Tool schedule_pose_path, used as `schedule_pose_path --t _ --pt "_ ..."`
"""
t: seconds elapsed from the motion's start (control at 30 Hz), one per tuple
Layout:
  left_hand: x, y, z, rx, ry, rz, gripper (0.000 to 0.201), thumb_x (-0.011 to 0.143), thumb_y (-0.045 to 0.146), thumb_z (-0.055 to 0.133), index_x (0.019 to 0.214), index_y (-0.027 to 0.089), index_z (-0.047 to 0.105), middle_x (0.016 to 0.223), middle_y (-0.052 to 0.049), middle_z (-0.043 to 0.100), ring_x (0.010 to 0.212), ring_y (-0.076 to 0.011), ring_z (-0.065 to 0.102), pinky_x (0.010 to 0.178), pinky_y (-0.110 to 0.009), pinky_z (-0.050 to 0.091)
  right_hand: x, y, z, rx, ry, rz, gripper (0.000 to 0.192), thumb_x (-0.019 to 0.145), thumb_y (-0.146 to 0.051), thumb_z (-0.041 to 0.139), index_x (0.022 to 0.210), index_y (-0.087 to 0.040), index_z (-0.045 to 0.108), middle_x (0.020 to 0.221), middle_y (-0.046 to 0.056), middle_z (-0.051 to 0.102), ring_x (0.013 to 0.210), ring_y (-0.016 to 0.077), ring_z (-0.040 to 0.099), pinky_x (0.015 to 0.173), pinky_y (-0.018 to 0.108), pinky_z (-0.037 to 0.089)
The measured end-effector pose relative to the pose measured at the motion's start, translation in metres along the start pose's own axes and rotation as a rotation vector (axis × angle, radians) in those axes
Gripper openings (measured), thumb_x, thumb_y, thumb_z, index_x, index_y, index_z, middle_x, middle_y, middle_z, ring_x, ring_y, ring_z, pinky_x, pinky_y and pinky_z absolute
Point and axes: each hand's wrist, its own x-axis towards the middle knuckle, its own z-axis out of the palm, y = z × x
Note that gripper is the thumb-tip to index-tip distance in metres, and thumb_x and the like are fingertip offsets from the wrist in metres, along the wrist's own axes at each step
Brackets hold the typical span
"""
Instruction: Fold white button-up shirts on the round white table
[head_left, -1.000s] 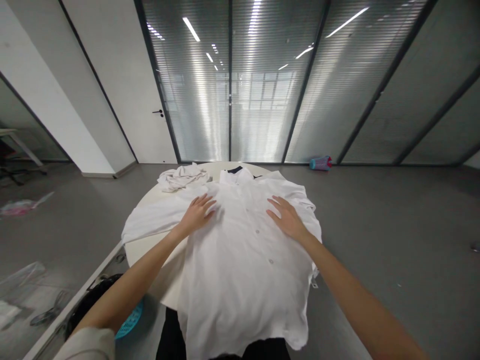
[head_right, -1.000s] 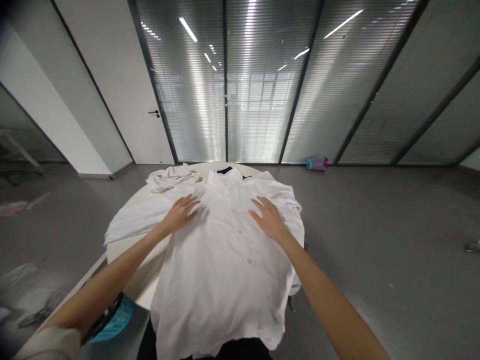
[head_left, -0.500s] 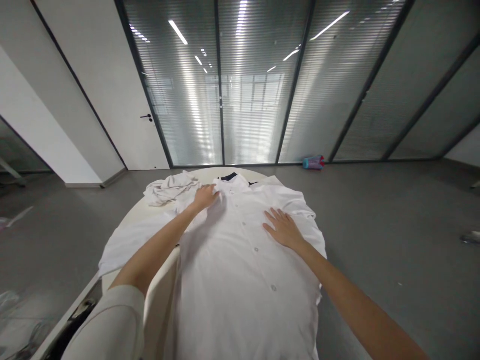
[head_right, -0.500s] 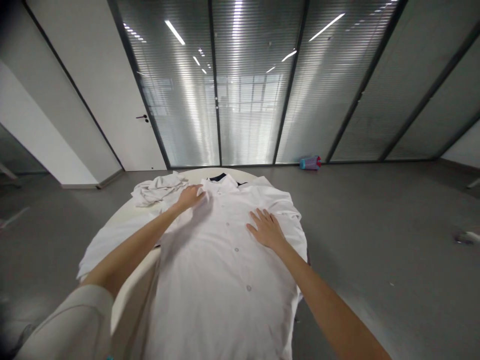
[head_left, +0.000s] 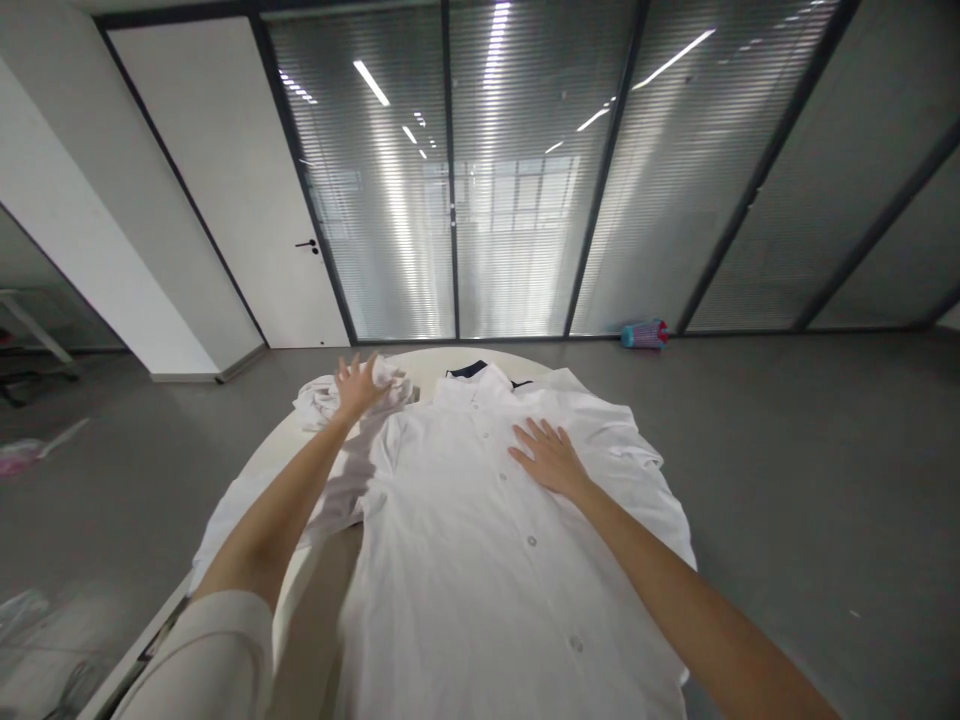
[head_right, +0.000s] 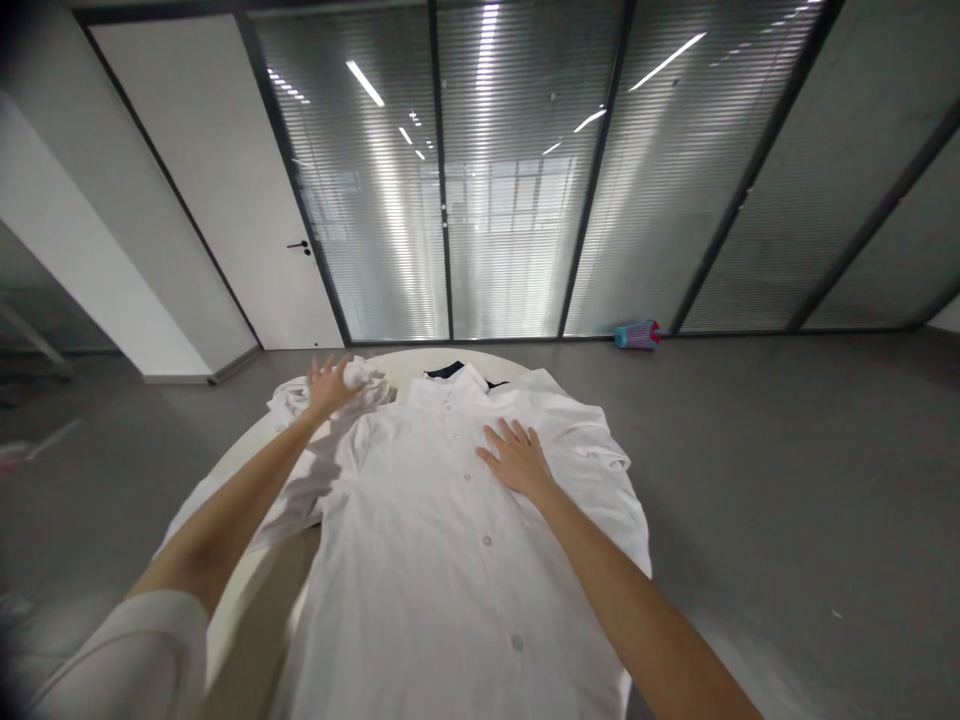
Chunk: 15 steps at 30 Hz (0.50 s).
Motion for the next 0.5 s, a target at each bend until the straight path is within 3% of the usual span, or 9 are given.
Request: schedule_pose_path --t 0.1,0.2,0.33,0.5 --pt "0.006 -0.045 -0.004 0.077 -0.143 -0.240 0.103 0.068 0.063 0.078 0.151 0.016 0.038 0.158 -0.028 0.027 0.141 -0.0575 0.021 0.105 -0.077 0.019 0.000 0.002 0.001 0.001 0.010 0.001 0.067 0.098 -0.065 0.026 0.153 -0.030 0.040 0.162 0.008 0.029 0.149 0.0345 0.024 0.119 0.057 0.016" --pt "-0.001 -0.058 0.002 0.090 -0.201 -0.247 0.083 0.076 0.058 0.075 0.138 0.009 0.050 0.141 -0.031 0.048 0.133 -0.0533 0.039 0.105 -0.072 0.024 0.002 0.003 0.002 0.006 0.015 0.001 0.067 0.098 -0.065 0.026 0.152 -0.030 0.041 0.162 0.007 0.030 0.149 0.0338 0.025 0.119 0.057 0.016" --pt "-0.006 -0.048 -0.008 -0.072 -0.037 -0.324 0.046 0.084 0.040 0.072 0.112 0.005 0.059 0.115 -0.022 0.065 0.120 -0.0421 0.057 0.099 -0.059 0.041 0.002 0.003 0.003 0.005 0.033 0.007 0.067 0.098 -0.066 0.026 0.152 -0.031 0.042 0.162 0.006 0.031 0.148 0.0331 0.027 0.119 0.056 0.017" --pt "0.004 -0.040 -0.060 -0.298 0.213 -0.440 0.044 0.093 0.041 0.064 0.114 0.005 0.050 0.116 -0.015 0.065 0.112 -0.0301 0.059 0.095 -0.046 0.047 0.001 0.002 0.001 -0.003 0.026 0.012 0.065 0.098 -0.065 0.028 0.152 -0.032 0.042 0.161 0.006 0.032 0.148 0.0330 0.028 0.119 0.056 0.018"
